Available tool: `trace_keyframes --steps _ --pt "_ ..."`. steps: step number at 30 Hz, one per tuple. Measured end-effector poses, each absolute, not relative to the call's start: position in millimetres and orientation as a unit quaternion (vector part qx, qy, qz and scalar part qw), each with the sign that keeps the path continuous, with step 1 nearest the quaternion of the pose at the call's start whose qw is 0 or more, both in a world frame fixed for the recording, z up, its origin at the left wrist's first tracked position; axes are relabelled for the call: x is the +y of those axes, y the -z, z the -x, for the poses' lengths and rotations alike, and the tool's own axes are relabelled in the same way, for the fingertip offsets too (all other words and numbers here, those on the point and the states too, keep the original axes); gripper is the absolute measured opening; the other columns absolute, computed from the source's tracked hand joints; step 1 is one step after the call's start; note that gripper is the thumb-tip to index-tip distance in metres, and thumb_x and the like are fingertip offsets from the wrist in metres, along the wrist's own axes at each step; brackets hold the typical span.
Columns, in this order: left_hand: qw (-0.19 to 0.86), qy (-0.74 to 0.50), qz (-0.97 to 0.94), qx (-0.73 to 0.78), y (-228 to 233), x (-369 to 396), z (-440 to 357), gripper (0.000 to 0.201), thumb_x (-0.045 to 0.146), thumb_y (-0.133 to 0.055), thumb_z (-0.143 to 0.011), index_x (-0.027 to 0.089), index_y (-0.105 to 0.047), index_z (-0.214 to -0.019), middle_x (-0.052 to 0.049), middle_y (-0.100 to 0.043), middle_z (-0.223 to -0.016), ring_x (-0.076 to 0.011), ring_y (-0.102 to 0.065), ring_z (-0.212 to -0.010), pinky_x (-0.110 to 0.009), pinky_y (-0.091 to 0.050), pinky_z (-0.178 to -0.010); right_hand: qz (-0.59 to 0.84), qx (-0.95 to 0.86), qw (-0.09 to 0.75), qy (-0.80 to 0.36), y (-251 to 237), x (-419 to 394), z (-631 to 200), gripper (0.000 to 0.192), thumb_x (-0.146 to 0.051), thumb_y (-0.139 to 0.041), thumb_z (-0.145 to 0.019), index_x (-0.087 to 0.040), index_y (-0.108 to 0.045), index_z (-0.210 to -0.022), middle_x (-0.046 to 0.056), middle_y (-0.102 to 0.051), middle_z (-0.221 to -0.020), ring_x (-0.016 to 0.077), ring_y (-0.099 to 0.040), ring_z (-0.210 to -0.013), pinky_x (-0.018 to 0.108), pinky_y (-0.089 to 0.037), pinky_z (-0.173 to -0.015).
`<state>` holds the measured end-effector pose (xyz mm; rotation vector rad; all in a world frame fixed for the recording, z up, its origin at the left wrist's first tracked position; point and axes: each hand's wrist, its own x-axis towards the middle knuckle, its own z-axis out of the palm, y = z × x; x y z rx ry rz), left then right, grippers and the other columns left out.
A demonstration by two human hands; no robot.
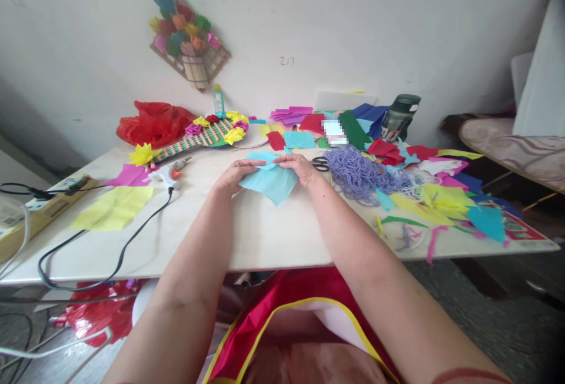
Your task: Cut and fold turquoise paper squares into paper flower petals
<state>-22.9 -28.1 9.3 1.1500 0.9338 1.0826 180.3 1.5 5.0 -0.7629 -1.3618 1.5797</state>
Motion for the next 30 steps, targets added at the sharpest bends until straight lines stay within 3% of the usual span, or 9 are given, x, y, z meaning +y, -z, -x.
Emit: trace_keyframes --steps 9,16,20,30 --pt "0.578 -0.467 -0.527 0.413 -8.0 -25.5 22.5 0.032 0.023 -0.066 -0.058 0.013 -0.07 -0.088 -0.002 -0.062 -0.057 -0.0109 -0.051 -0.047 -0.022 -0.038 -0.047 0.313 -0.594 0.45 -0.589 -6.8 -0.9 -178.9 0.017 -0.023 -0.056 -0.06 -0.015 -0.068 -0.069 -0.002 -0.061 -0.06 0.0111 -0.05 -0.057 0.027 -0.04 -0.062" --pt "0.555 -0.446 -0.552 0.435 -7.6 -27.1 21.2 0.031 0.026 -0.065 -0.059 0.014 -0.07 -0.087 -0.002 -0.062 -0.057 -0.0107 -0.05 -0.046 -0.022 -0.034 -0.046 0.351 -0.592 0.46 -0.561 -7.6 -4.1 -172.8 0.021 -0.031 -0.072 -0.052 -0.016 -0.063 -0.064 -0.004 -0.059 -0.059 0.0101 -0.051 -0.057 0.028 -0.043 -0.066" --pt "0.548 -0.441 -0.553 0.447 -7.8 -26.8 20.1 0.036 0.023 -0.064 -0.057 0.015 -0.069 -0.091 -0.001 -0.061 -0.056 -0.0104 -0.049 -0.045 -0.023 -0.033 -0.045 0.361 -0.587 0.462 -0.559 -6.9 -3.4 -170.7 0.027 -0.026 -0.073 -0.05 -0.016 -0.066 -0.074 -0.004 -0.061 -0.062 0.0093 -0.052 -0.058 0.03 -0.044 -0.07" --pt "0.499 -0.447 -0.593 0.447 -8.8 -27.1 19.7 0.041 0.023 -0.062 -0.058 0.015 -0.067 -0.098 0.001 -0.06 -0.059 -0.0093 -0.049 -0.05 -0.022 -0.034 -0.048 0.395 -0.583 0.457 -0.543 -5.4 -3.3 -170.7 0.016 -0.027 -0.071 -0.055 -0.015 -0.062 -0.062 -0.004 -0.058 -0.053 0.0095 -0.049 -0.05 0.026 -0.043 -0.057"
